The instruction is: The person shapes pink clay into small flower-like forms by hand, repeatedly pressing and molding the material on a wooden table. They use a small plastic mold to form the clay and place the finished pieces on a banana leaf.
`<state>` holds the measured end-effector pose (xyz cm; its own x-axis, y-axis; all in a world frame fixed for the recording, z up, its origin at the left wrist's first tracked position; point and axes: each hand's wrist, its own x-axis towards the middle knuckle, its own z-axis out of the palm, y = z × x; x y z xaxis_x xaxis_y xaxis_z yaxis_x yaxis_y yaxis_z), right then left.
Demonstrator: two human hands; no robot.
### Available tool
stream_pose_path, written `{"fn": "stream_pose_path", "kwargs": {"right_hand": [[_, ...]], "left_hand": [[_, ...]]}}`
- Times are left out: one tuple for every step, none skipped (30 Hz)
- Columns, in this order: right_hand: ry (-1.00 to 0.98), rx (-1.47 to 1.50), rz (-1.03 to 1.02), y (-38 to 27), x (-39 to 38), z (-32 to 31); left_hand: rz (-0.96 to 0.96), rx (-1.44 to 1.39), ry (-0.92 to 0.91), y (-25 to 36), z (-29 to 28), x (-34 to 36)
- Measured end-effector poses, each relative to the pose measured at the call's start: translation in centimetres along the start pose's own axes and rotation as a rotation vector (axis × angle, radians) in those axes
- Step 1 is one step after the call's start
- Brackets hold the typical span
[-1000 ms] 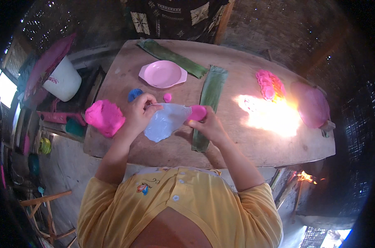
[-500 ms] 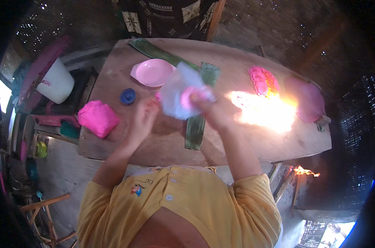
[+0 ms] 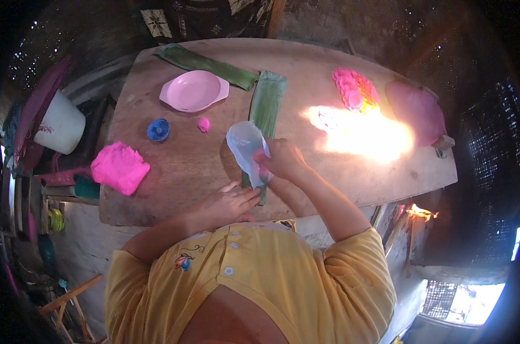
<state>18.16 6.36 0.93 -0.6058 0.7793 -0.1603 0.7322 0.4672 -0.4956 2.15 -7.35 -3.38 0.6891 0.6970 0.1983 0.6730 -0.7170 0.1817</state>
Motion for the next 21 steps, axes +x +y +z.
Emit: {"fn": "stream_pose_path", "kwargs": {"right_hand": [[0.016, -0.046, -0.042, 0.0, 0.0, 0.2], [0.034, -0.111, -0.049, 0.0, 0.0, 0.4], [0.054, -0.177, -0.058, 0.1, -0.1, 0.7], [0.073, -0.245, -0.068, 0.2, -0.1, 0.9], [0.077, -0.254, -0.075, 0.4, -0.2, 1.1], [0.081, -0.264, -0.081, 0.5, -0.3, 1.3], [0.079, -0.264, -0.081, 0.6, -0.4, 1.4], [0.085, -0.271, -0.091, 0.8, -0.5, 1.5], [0.085, -0.270, -0.096, 0.9, -0.6, 1.5], [0.081, -0.270, -0.086, 0.9, -0.7, 1.6], [0.076, -0.258, -0.079, 0.9, -0.7, 1.6], [0.067, -0.249, -0.060, 0.9, -0.8, 1.5], [0.067, -0.236, -0.042, 0.8, -0.8, 1.5], [0.088, -0.257, -0.039, 0.8, -0.8, 1.4], [0.119, -0.272, -0.039, 0.8, -0.6, 1.4], [0.128, -0.285, -0.031, 0.8, -0.3, 1.3], [0.185, -0.292, -0.036, 0.9, 0.0, 1.2], [0.219, -0.295, -0.032, 1.1, 0.6, 1.1], [0.264, -0.291, -0.032, 1.3, 1.2, 0.9], [0.279, -0.313, -0.028, 1.6, 2.0, 0.8], [0.304, -0.328, -0.029, 2.0, 2.9, 0.7]], "left_hand": [[0.014, 0.010, 0.028, 0.0, 0.0, 0.0], [0.019, 0.012, 0.039, 0.0, 0.0, 0.0], [0.023, 0.015, 0.051, 0.0, 0.0, 0.0], [0.028, 0.019, 0.064, -0.1, 0.1, 0.1], [0.029, 0.006, 0.072, -0.2, 0.1, 0.1], [0.031, -0.008, 0.078, -0.3, 0.2, 0.2], [0.035, -0.026, 0.079, -0.5, 0.2, 0.3], [0.031, -0.045, 0.087, -0.6, 0.2, 0.4], [0.029, -0.067, 0.088, -0.7, 0.3, 0.5], [0.022, -0.090, 0.067, -0.8, 0.3, 0.5], [0.031, -0.087, 0.066, -0.8, 0.3, 0.6], [0.035, -0.084, 0.045, -0.9, 0.4, 0.7], [0.043, -0.088, 0.053, -1.0, 0.5, 0.8], [0.054, -0.049, 0.014, -1.1, 0.6, 0.9], [0.070, -0.016, 0.004, -1.2, 0.7, 0.9], [0.086, 0.018, -0.005, -1.4, 0.8, 0.9], [0.088, 0.009, -0.013, -1.5, 0.9, 1.0], [0.091, -0.001, -0.021, -1.6, 1.0, 1.0], [0.096, -0.009, -0.028, -1.7, 1.2, 0.9], [0.101, 0.002, -0.032, -1.8, 1.3, 0.9], [0.106, 0.015, -0.036, -1.9, 1.4, 0.9]]}}
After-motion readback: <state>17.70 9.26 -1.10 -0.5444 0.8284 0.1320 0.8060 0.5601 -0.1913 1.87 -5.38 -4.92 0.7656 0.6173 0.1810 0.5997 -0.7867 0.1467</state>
